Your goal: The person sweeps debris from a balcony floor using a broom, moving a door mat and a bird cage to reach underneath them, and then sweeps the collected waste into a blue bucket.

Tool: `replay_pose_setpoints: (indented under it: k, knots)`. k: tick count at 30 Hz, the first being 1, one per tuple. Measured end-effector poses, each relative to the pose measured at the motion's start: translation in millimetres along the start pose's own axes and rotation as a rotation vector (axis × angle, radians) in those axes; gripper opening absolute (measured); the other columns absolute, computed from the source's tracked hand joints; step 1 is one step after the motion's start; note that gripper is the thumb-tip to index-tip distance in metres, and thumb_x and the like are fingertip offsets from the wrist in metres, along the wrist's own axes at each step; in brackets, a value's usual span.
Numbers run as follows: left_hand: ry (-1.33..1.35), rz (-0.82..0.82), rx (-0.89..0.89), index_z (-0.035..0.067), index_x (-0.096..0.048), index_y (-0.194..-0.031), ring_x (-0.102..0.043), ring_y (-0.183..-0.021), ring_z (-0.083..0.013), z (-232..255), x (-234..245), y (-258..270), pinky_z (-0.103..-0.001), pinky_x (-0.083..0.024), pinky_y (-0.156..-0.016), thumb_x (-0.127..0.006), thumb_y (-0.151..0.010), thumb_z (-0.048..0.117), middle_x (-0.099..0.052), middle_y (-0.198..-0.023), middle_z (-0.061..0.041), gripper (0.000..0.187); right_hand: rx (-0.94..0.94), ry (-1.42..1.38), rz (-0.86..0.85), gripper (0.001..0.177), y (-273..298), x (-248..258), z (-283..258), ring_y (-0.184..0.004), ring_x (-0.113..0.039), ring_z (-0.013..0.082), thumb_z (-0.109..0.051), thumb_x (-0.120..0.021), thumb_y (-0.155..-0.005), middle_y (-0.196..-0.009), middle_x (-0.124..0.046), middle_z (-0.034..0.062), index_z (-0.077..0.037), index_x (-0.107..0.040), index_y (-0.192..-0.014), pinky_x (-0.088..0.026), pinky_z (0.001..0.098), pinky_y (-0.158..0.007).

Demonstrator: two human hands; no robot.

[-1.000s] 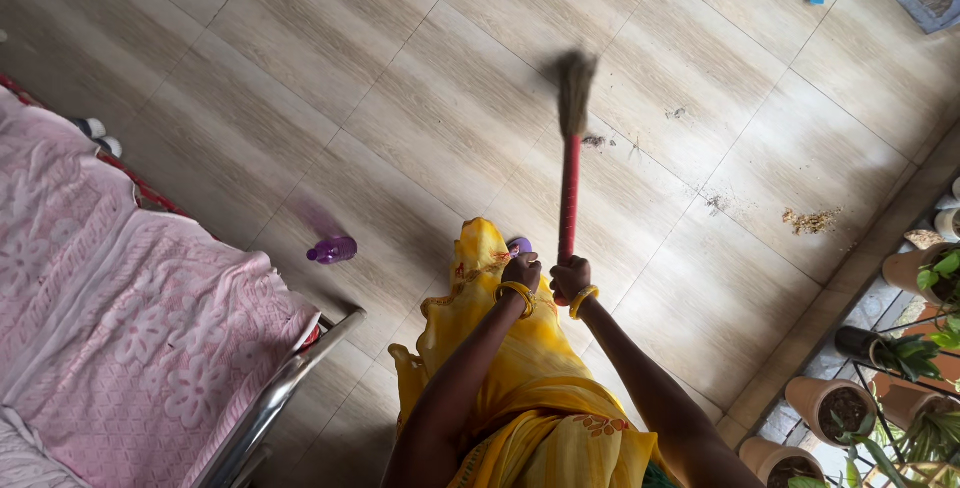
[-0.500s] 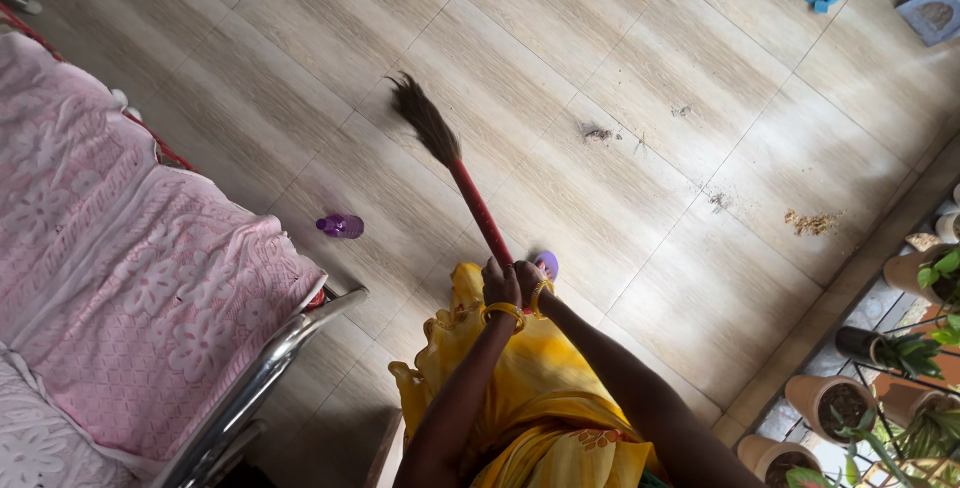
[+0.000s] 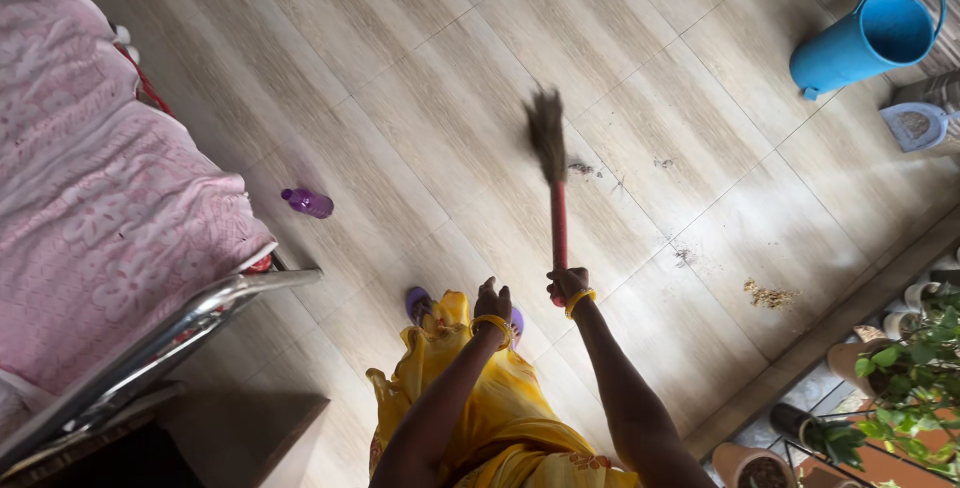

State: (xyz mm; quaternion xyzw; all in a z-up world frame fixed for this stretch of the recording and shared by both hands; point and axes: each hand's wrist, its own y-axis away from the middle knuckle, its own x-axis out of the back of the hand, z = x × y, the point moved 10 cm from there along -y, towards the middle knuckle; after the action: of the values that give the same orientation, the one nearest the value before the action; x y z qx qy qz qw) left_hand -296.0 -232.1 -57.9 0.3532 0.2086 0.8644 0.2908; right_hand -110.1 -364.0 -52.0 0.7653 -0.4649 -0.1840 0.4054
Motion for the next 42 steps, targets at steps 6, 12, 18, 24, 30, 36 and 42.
replay_pose_setpoints:
  k: [6,12,18,24,30,36,42]
  knots:
    - [-0.013,-0.084,-0.006,0.004,-0.055,-0.14,-0.053,-0.132,-0.0374,30,-89,54,-0.043,-0.042,-0.11,-0.058,-0.093,0.032,-0.055,-0.143,-0.022,0.055,0.16,0.095,0.03,0.016,16,48,5,-0.048,-0.066,0.0243,-0.001,-0.072,-0.079,-0.062,-0.065,0.0161,0.011,-0.063,-0.084,-0.051,0.0371,-0.04]
    - [-0.016,-0.136,-0.02,0.004,-0.059,-0.137,-0.057,-0.13,-0.0361,39,-117,63,-0.041,-0.045,-0.109,-0.057,-0.094,0.033,-0.06,-0.138,-0.023,0.052,0.068,0.066,-0.117,0.017,22,64,26,-0.042,-0.058,0.0229,-0.004,-0.073,-0.08,-0.058,-0.062,0.0171,0.011,-0.066,-0.077,-0.048,0.0348,-0.039]
    - [0.026,-0.098,0.06,0.006,-0.062,-0.134,-0.064,-0.121,-0.0367,24,-92,50,-0.043,-0.049,-0.104,-0.057,-0.093,0.035,-0.068,-0.126,-0.024,0.05,0.176,0.071,-0.053,0.018,23,26,34,-0.049,-0.061,0.0199,-0.007,-0.073,-0.081,-0.067,-0.066,0.0143,0.011,-0.07,-0.08,-0.047,0.034,-0.041]
    - [0.078,-0.026,0.2,0.008,-0.067,-0.129,-0.068,-0.114,-0.0383,-2,-59,54,-0.045,-0.053,-0.098,-0.049,-0.097,0.04,-0.071,-0.119,-0.023,0.048,0.389,0.604,0.019,0.039,65,-5,40,-0.072,-0.073,0.0278,-0.03,-0.083,-0.08,-0.079,-0.073,0.0198,0.005,-0.069,-0.091,-0.055,0.0387,-0.063]
    - [0.129,0.077,0.226,0.009,-0.058,-0.138,-0.065,-0.117,-0.0383,-16,-25,48,-0.046,-0.051,-0.098,-0.044,-0.099,0.049,-0.069,-0.124,-0.021,0.058,0.399,0.884,-0.178,0.035,76,-75,58,-0.068,-0.07,0.0269,-0.024,-0.08,-0.08,-0.078,-0.071,0.0179,0.003,-0.066,-0.096,-0.053,0.0389,-0.058]
    - [0.177,0.277,0.196,0.003,-0.042,-0.15,-0.056,-0.129,-0.0406,-33,23,28,-0.045,-0.047,-0.105,-0.053,-0.095,0.043,-0.052,-0.146,-0.026,0.069,0.294,0.864,-0.254,0.027,31,-144,42,-0.058,-0.067,0.0244,-0.016,-0.077,-0.081,-0.074,-0.069,0.016,0.002,-0.064,-0.098,-0.051,0.0379,-0.048]
    - [0.187,0.275,0.098,0.002,-0.039,-0.152,-0.047,-0.139,-0.0391,-48,43,15,-0.044,-0.039,-0.113,-0.055,-0.097,0.03,-0.046,-0.151,-0.025,0.064,0.071,0.66,-0.238,0.023,-37,-174,13,-0.046,-0.063,0.0226,-0.008,-0.074,-0.082,-0.067,-0.066,0.0162,0.003,-0.062,-0.098,-0.048,0.0363,-0.036]
